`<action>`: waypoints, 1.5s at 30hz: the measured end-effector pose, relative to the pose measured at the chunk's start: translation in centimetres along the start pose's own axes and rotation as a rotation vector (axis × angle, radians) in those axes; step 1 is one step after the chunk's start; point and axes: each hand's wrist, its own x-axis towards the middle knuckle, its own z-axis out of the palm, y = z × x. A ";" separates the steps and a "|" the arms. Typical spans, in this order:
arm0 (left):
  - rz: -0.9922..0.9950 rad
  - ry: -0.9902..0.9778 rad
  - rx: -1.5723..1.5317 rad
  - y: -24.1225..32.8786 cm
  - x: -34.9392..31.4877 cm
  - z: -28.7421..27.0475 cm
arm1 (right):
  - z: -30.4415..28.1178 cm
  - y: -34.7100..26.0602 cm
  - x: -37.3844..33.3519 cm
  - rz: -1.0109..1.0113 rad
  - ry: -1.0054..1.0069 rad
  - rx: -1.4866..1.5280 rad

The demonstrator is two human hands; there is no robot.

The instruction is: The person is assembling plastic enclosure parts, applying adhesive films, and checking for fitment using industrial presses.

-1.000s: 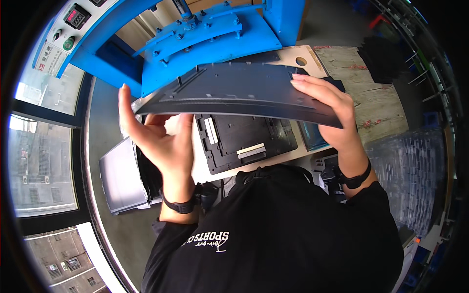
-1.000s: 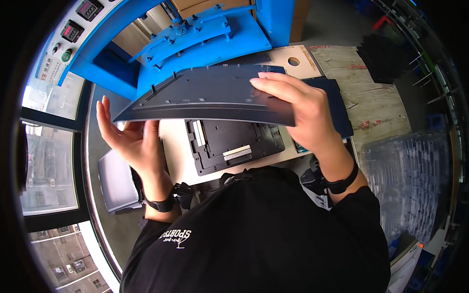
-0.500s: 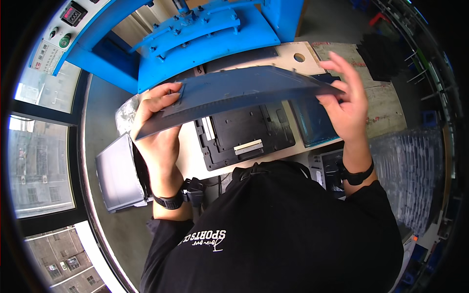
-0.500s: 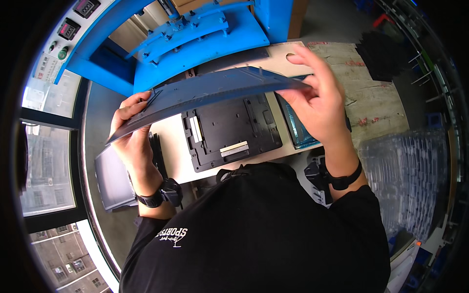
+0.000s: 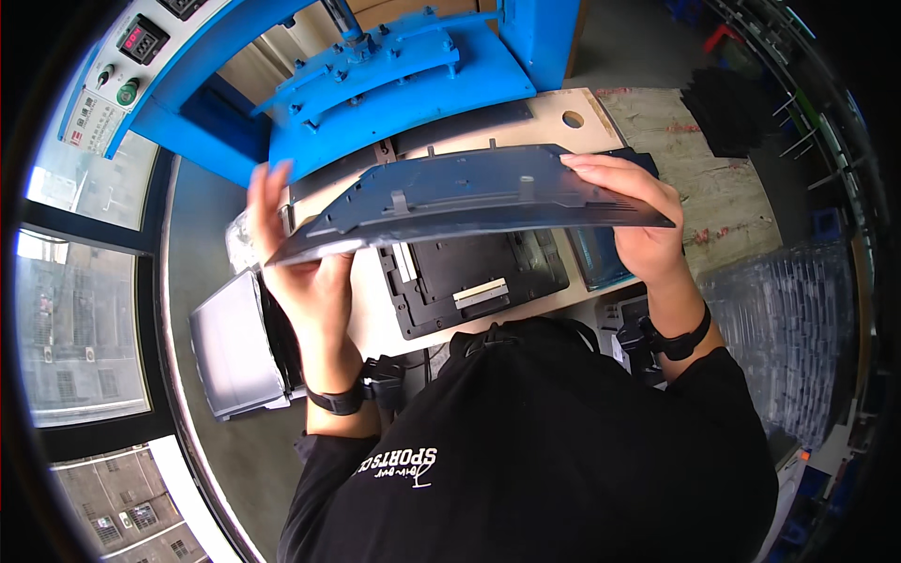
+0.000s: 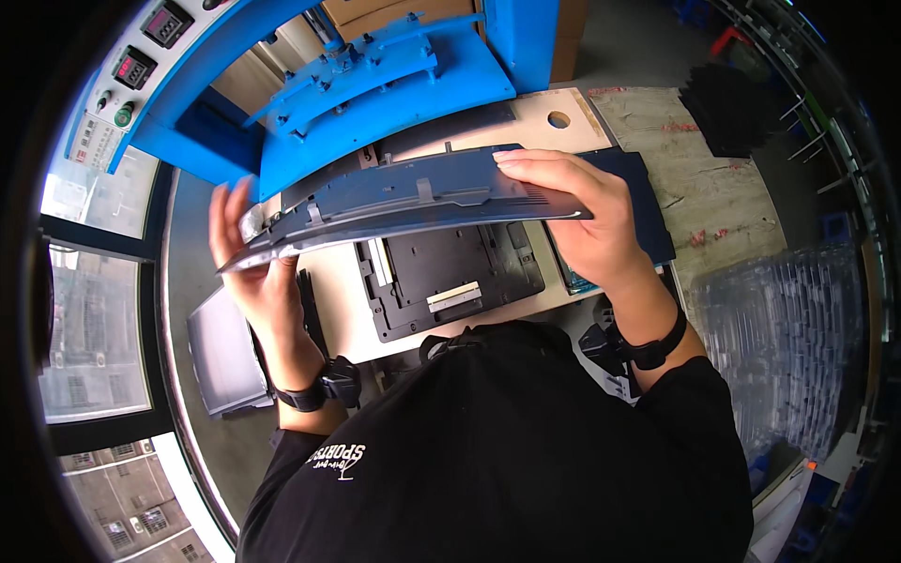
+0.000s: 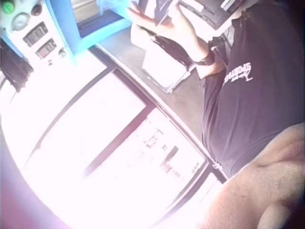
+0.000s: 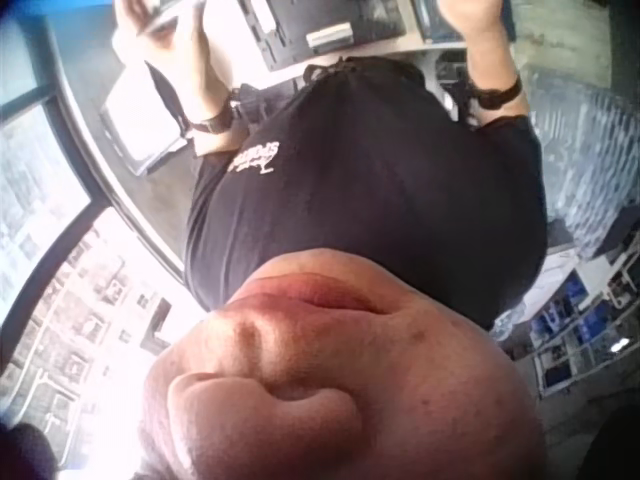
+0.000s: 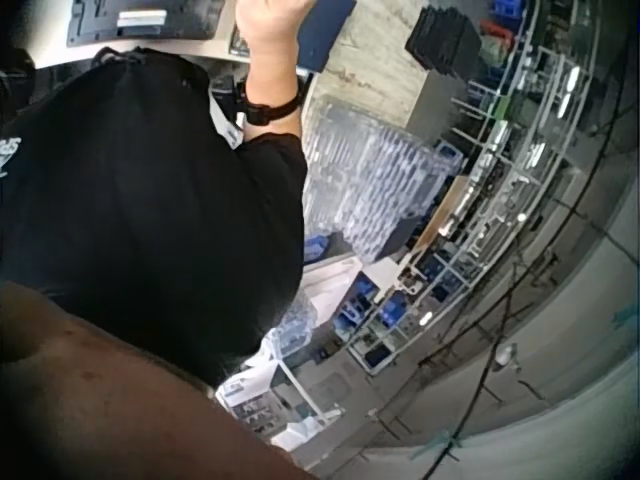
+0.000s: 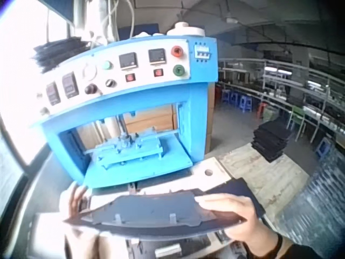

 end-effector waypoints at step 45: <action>-0.664 -0.209 -0.772 -2.0 1.4 6.8 | -3.3 -4.4 -7.6 0.477 0.260 -0.287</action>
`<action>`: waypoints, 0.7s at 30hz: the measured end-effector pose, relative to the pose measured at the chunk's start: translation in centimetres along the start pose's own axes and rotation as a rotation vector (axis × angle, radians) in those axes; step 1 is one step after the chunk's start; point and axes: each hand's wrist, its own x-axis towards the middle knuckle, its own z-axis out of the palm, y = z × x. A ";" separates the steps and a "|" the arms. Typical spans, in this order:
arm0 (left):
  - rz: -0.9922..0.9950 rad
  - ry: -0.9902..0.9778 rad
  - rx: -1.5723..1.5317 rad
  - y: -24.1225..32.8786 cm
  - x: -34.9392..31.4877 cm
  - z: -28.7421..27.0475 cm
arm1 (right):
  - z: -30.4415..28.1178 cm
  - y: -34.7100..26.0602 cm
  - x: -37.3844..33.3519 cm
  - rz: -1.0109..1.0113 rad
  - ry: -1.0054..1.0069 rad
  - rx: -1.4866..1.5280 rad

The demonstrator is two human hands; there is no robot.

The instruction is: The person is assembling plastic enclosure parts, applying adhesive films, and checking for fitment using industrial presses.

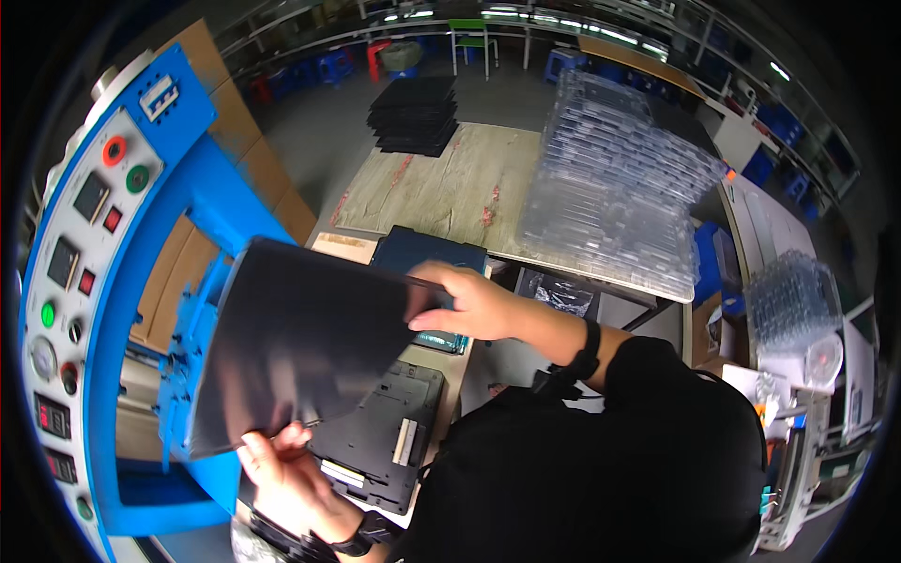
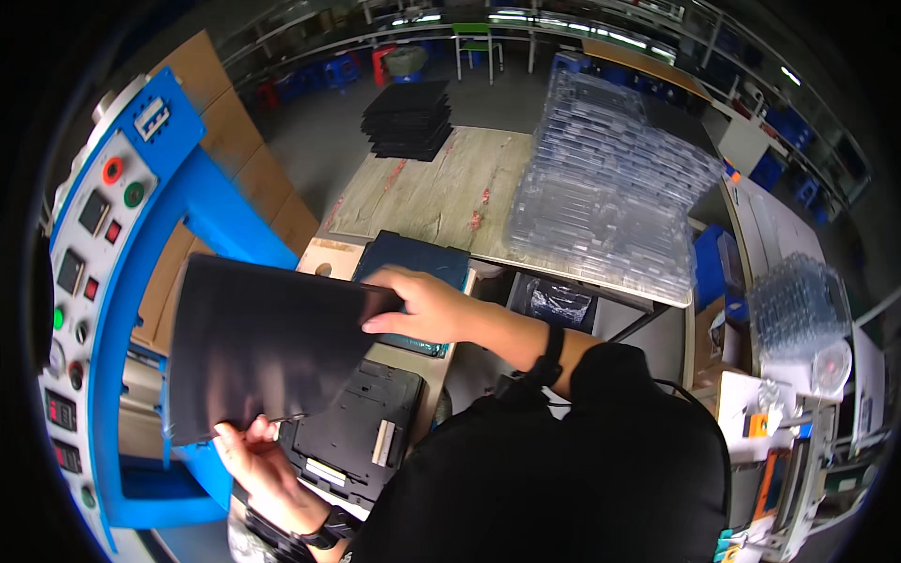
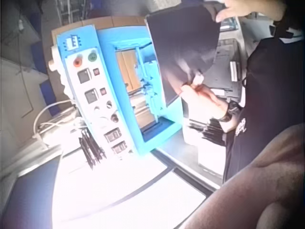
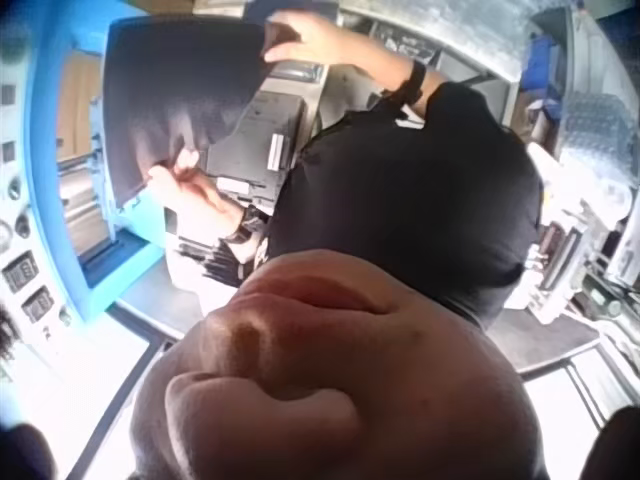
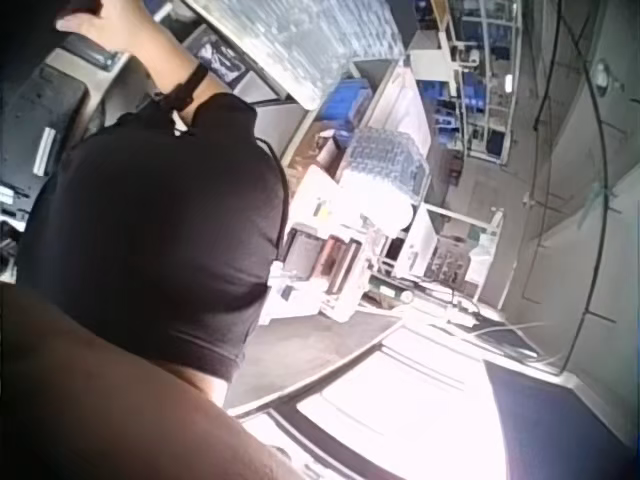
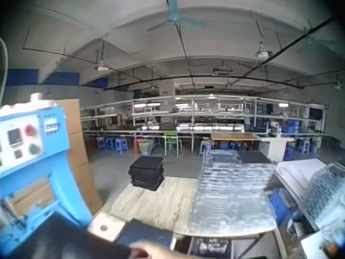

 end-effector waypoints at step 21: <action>-0.207 -0.107 0.586 -10.3 -0.4 10.4 | -17.4 22.2 11.0 0.098 -0.049 -0.918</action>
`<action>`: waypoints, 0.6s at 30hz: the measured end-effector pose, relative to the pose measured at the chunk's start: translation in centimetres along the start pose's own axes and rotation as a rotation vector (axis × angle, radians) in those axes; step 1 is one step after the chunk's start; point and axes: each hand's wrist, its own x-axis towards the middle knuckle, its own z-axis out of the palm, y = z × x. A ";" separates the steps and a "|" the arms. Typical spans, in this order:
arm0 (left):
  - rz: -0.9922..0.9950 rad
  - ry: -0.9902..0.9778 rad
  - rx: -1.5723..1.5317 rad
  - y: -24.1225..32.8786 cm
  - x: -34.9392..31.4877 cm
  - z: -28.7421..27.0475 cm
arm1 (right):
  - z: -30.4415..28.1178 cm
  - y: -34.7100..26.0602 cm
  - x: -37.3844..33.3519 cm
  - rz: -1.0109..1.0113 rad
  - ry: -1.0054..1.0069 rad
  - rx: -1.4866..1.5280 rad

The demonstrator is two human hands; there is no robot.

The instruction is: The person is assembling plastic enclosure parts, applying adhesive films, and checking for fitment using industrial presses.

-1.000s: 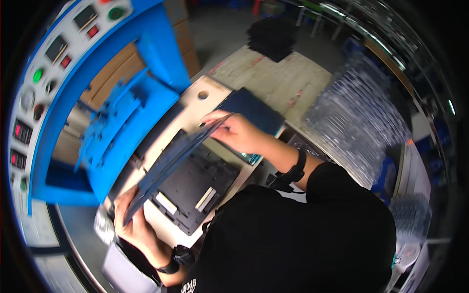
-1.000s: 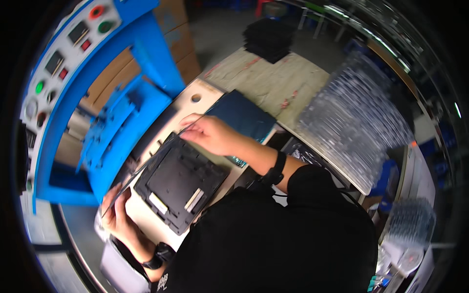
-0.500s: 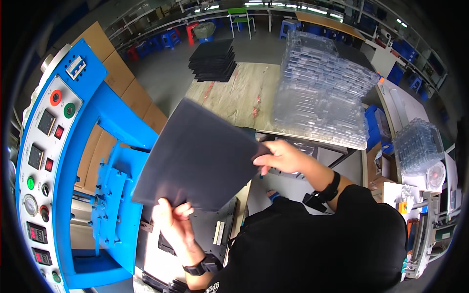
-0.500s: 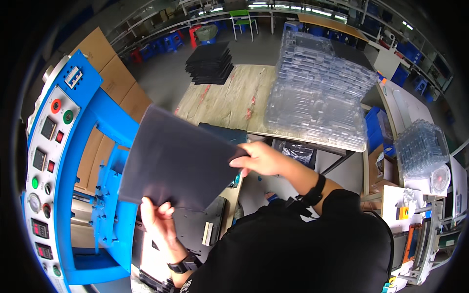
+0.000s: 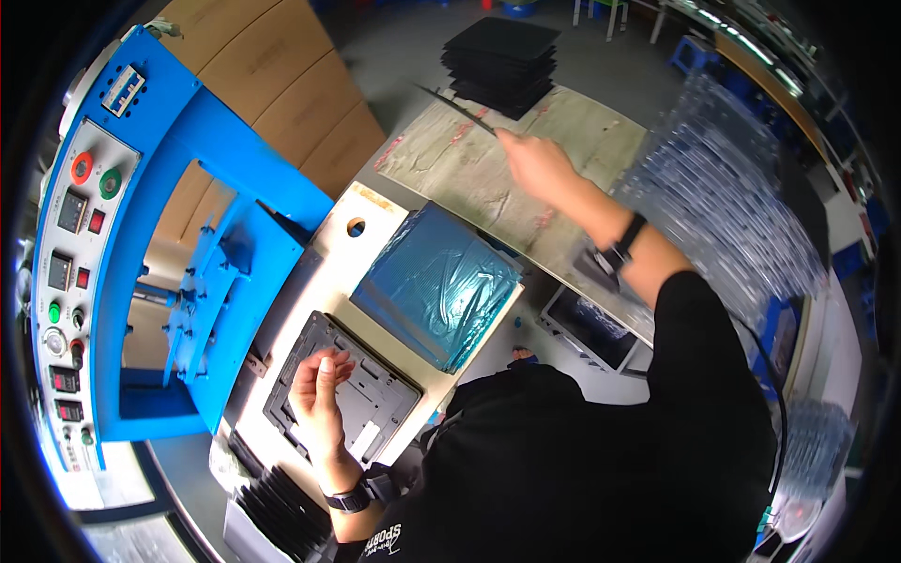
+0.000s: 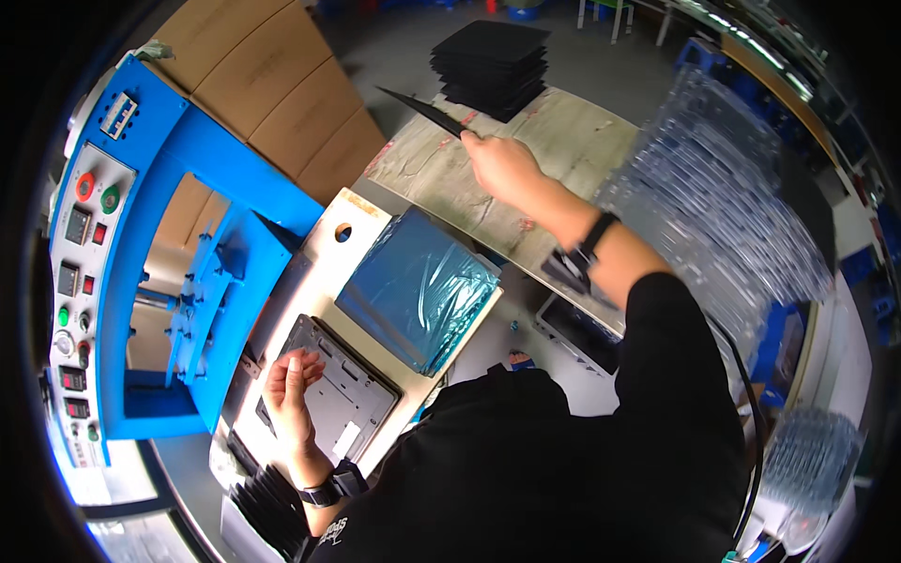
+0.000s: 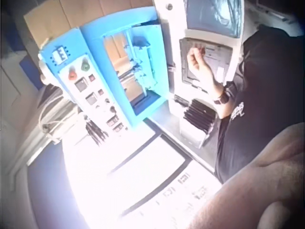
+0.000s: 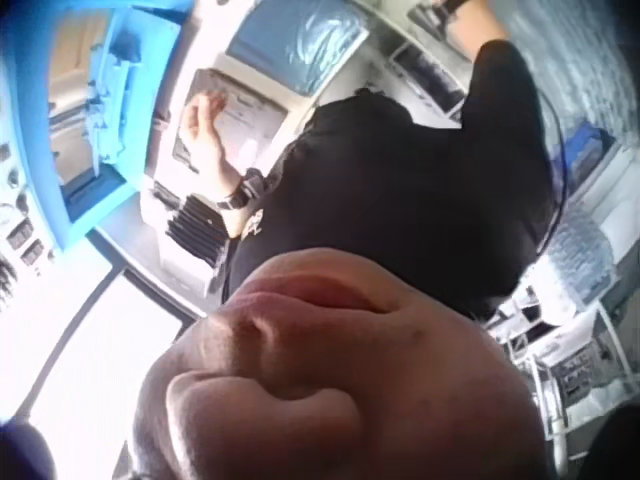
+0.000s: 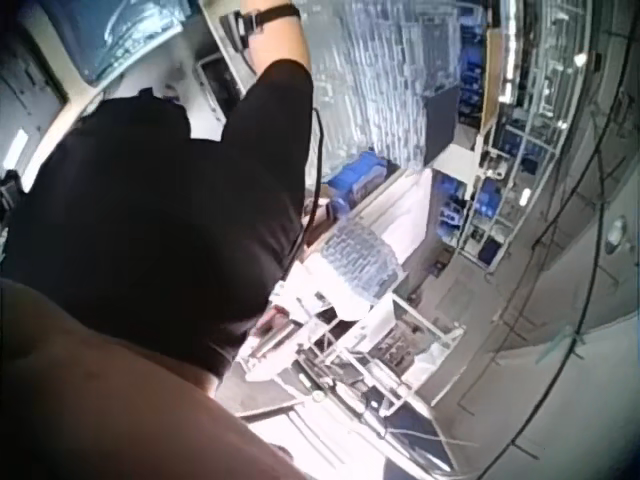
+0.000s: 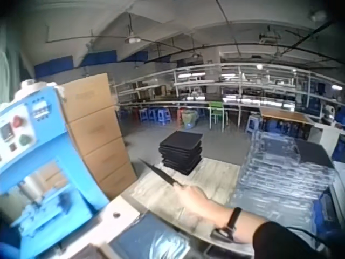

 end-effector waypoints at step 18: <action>-0.374 0.470 0.360 2.2 -12.9 1.2 | 27.5 1.5 7.5 -0.313 -0.565 -0.138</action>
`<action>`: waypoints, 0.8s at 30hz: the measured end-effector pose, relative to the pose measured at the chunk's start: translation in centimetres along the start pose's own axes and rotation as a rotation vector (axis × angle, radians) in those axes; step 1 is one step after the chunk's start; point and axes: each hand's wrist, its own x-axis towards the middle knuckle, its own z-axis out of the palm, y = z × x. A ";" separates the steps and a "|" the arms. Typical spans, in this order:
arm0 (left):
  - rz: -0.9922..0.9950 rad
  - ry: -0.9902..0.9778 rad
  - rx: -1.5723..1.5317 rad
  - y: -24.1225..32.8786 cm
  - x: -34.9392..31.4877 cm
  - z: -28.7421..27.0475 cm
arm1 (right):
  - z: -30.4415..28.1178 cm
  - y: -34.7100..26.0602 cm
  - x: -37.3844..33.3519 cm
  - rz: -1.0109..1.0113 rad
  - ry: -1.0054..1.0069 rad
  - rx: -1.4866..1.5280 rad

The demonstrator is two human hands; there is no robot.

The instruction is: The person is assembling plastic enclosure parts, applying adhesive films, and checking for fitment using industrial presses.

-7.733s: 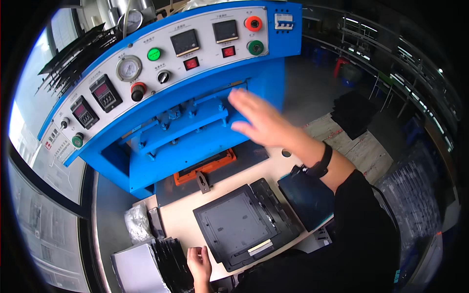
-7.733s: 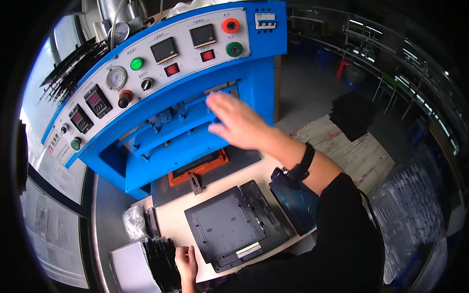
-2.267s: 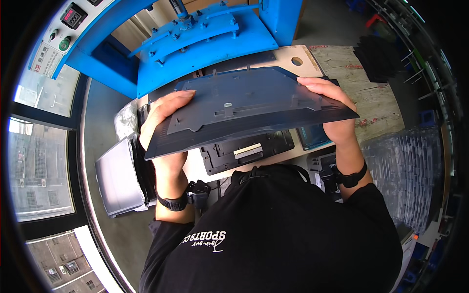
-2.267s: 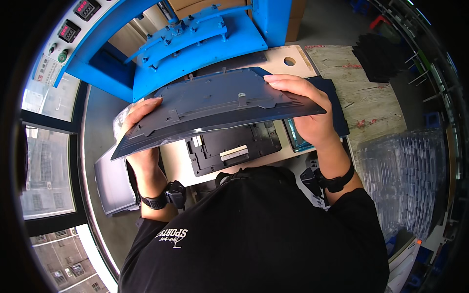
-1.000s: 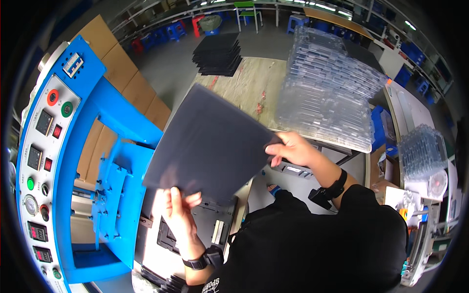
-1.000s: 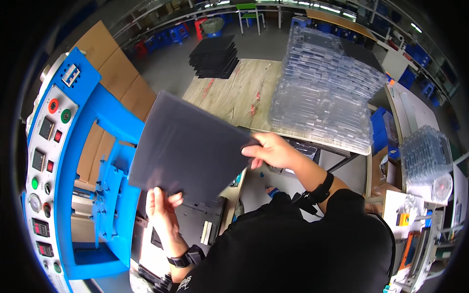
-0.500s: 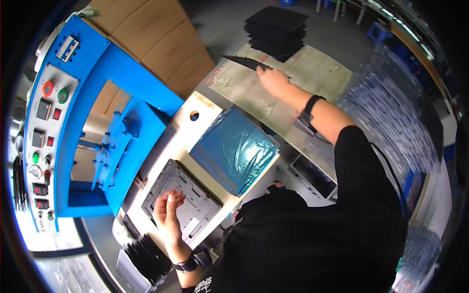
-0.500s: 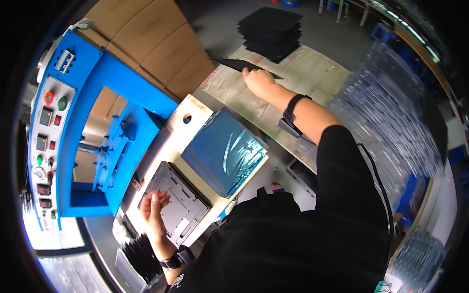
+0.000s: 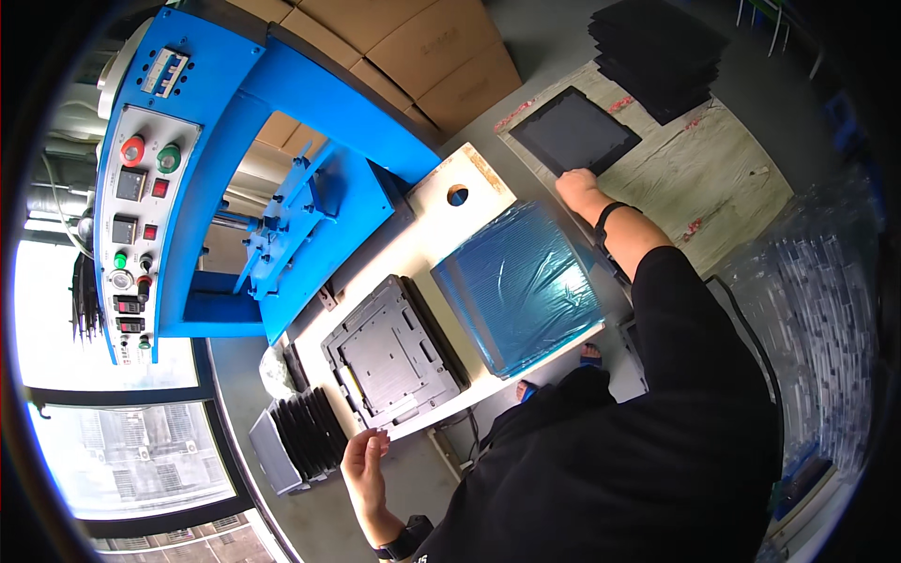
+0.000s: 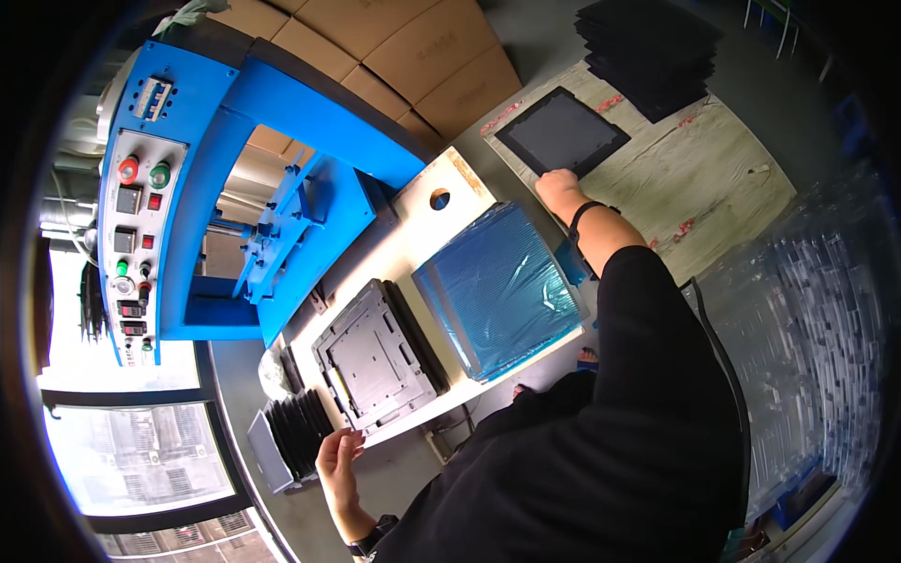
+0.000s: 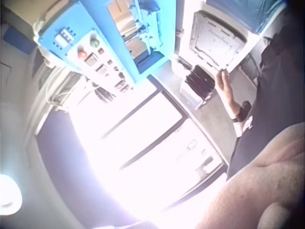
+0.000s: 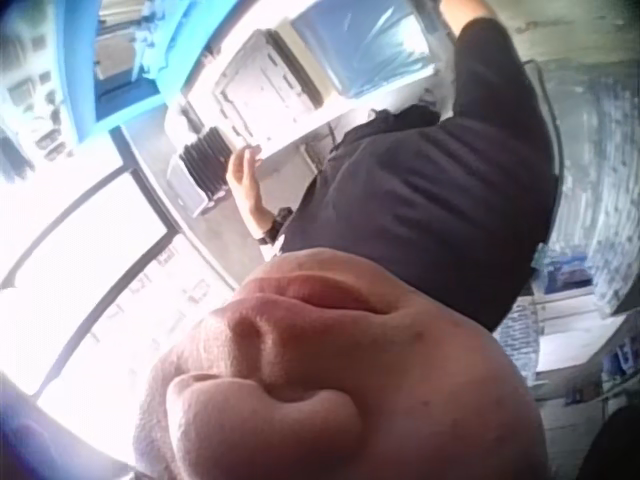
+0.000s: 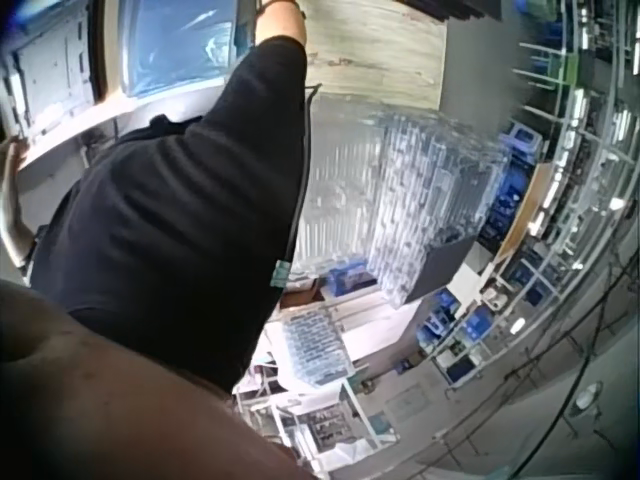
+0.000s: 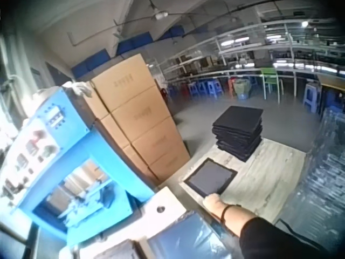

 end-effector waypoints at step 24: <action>0.494 -0.636 -0.312 0.1 15.7 5.1 | -2.2 -8.5 -33.8 0.575 0.616 0.649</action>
